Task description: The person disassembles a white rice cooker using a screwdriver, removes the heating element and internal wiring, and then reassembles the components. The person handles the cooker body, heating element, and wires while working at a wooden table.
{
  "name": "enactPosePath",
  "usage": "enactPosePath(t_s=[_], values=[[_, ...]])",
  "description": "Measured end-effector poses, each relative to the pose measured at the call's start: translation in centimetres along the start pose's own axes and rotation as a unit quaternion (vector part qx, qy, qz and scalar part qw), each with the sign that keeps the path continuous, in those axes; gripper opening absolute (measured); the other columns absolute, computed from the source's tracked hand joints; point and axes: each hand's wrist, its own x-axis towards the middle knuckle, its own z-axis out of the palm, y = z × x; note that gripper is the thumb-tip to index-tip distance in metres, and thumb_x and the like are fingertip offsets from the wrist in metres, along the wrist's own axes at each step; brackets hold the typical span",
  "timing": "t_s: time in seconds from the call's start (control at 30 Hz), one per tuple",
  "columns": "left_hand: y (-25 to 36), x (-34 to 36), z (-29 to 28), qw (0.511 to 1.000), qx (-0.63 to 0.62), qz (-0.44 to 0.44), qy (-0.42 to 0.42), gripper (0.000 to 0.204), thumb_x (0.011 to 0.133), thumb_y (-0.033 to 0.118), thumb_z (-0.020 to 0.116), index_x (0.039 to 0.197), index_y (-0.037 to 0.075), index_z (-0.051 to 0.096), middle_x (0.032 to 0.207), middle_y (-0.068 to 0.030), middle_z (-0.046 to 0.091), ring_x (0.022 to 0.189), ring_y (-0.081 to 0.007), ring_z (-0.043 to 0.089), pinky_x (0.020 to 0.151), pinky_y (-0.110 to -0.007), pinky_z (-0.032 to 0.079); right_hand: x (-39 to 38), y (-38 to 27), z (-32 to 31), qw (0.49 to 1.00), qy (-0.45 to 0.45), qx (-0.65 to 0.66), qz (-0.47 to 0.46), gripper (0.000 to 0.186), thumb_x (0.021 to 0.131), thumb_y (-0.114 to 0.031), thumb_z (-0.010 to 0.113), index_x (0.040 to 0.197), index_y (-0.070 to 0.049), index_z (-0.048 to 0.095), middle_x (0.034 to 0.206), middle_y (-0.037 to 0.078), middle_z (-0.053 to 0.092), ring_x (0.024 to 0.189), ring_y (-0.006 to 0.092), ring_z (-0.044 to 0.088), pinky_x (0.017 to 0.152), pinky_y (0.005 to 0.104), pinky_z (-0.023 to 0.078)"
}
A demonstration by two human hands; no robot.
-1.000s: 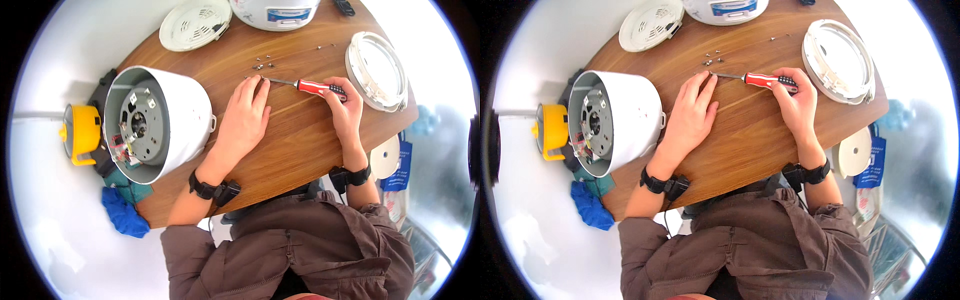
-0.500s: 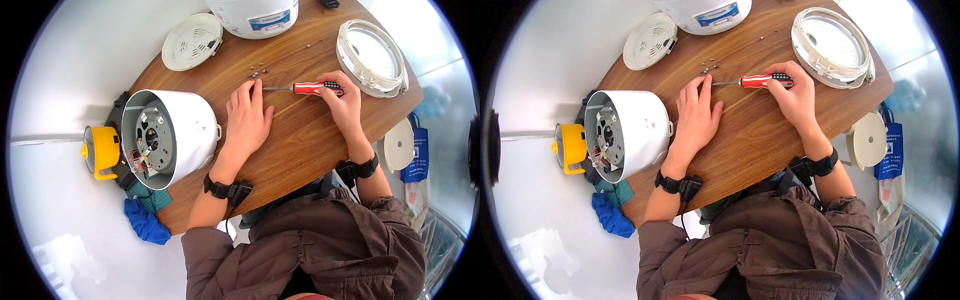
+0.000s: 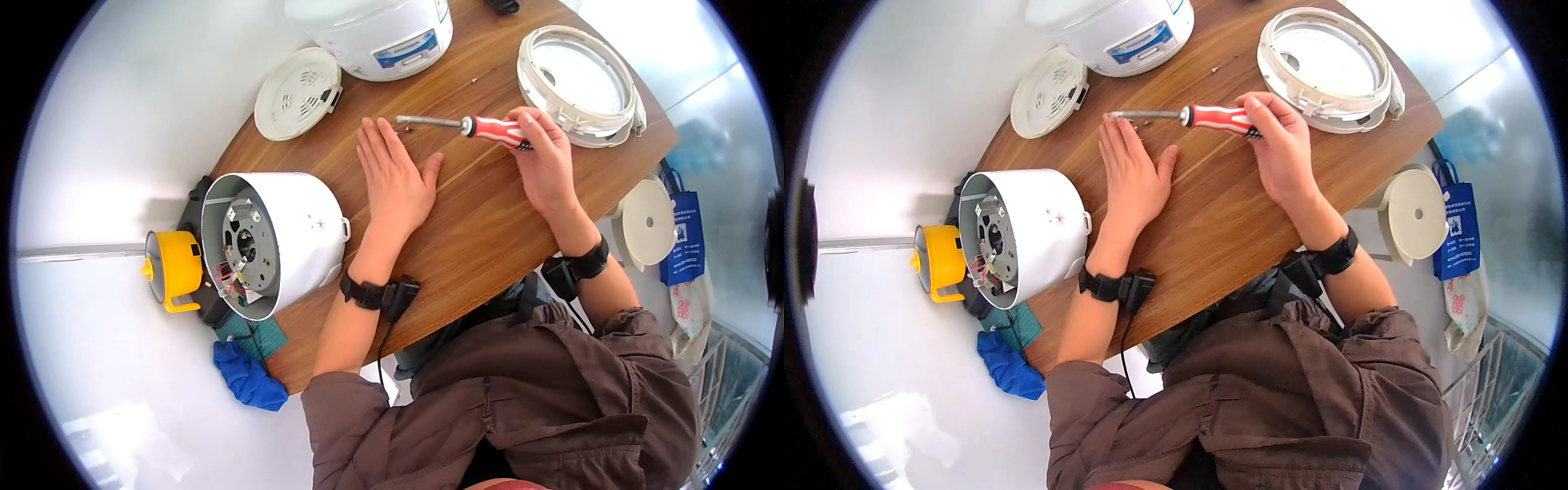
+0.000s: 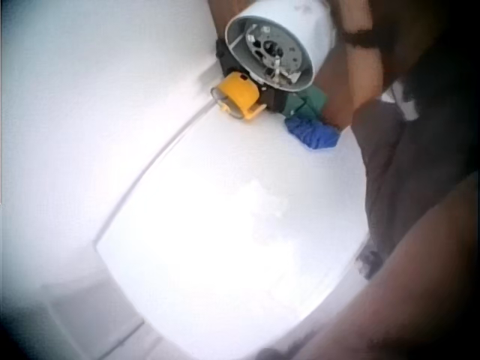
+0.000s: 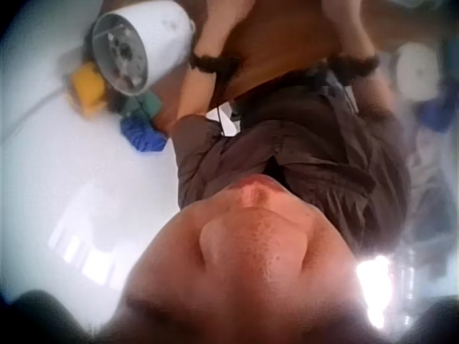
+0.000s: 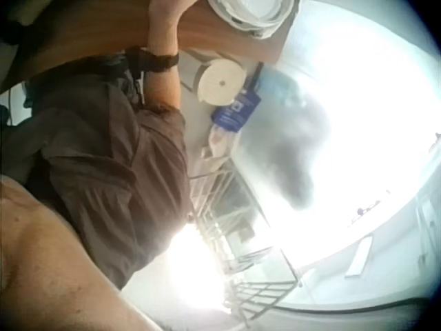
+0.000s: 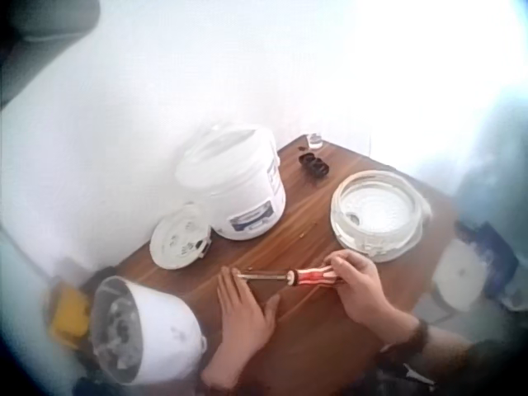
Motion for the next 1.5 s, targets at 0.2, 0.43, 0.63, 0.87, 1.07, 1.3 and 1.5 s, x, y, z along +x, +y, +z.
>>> enactPosePath(t_s=[0.2,0.43,0.63,0.87,1.07,1.3,1.5], values=[[1.0,3.1,2.2,0.998,0.024,0.049,-0.016,0.09,0.103,0.049,0.057,0.155,-0.016,0.023,0.162,-0.0389,0.023,0.153,-0.0537,0.023,0.125,-0.06,0.021,-0.7,-0.1,0.7,0.996,-0.068,-0.027,0.06,0.018,0.106,-0.015,0.063,0.111,0.0,0.07,0.103,0.003,0.071,0.096,0.0093,0.064,0.087,0.027,0.051],[3.8,6.7,4.6,0.997,0.017,0.081,0.007,0.096,0.102,0.055,0.056,0.152,-0.022,0.027,0.16,-0.0389,0.027,0.153,-0.051,0.024,0.126,-0.057,0.022,-0.8,-0.2,0.8,0.992,-0.092,0.006,0.085,0.018,0.107,-0.016,0.061,0.112,-0.001,0.07,0.107,0.003,0.071,0.098,0.0092,0.064,0.09,0.028,0.051],[5.9,9.0,6.6,0.996,-0.008,0.084,0.02,0.095,0.103,0.056,0.051,0.153,-0.02,0.023,0.162,-0.0387,0.024,0.154,-0.0512,0.022,0.127,-0.057,0.02,-0.4,0.0,-0.2,0.992,-0.075,0.043,0.096,0.019,0.108,-0.019,0.061,0.113,-0.003,0.069,0.109,0.003,0.07,0.1,0.0103,0.065,0.091,0.0307,0.051],[6.4,11.3,8.2,0.992,-0.019,0.122,0.007,0.098,0.102,0.061,0.052,0.154,-0.018,0.025,0.163,-0.0374,0.025,0.156,-0.0493,0.02,0.128,-0.055,0.019,-0.5,-0.4,0.1,0.99,-0.101,0.062,0.083,0.021,0.11,-0.022,0.057,0.115,-0.003,0.067,0.11,0.004,0.07,0.105,0.0124,0.065,0.099,0.034,0.051],[4.8,11.4,8.3,0.979,-0.139,0.149,0.02,0.085,0.103,0.037,0.054,0.158,-0.015,0.017,0.166,-0.0365,0.019,0.157,-0.0473,0.019,0.129,-0.053,0.017,-0.2,-0.2,0.2,0.982,-0.129,0.089,0.102,0.022,0.11,-0.021,0.057,0.116,-0.002,0.067,0.111,0.006,0.07,0.105,0.0133,0.066,0.1,0.0353,0.051],[2.9,10.2,4.2,0.842,-0.535,0.073,0.001,0.056,0.105,0.007,0.044,0.157,-0.009,0.032,0.161,-0.0285,0.039,0.153,-0.0371,0.036,0.125,-0.041,0.028,-0.3,-0.7,0.3,0.963,-0.202,0.07,0.162,0.025,0.109,-0.022,0.058,0.114,0.002,0.067,0.11,0.008,0.071,0.103,0.0145,0.068,0.096,0.032,0.054],[2.8,4.7,-0.8,0.82,-0.568,-0.041,0.052,0.037,0.111,0.012,0.043,0.143,-0.005,0.053,0.135,-0.0161,0.066,0.125,-0.0225,0.062,0.108,-0.034,0.047,-0.9,-0.5,0.3,0.951,-0.218,-0.007,0.218,0.028,0.11,-0.023,0.057,0.116,0.001,0.068,0.109,0.008,0.072,0.101,0.0137,0.069,0.093,0.0316,0.056]])
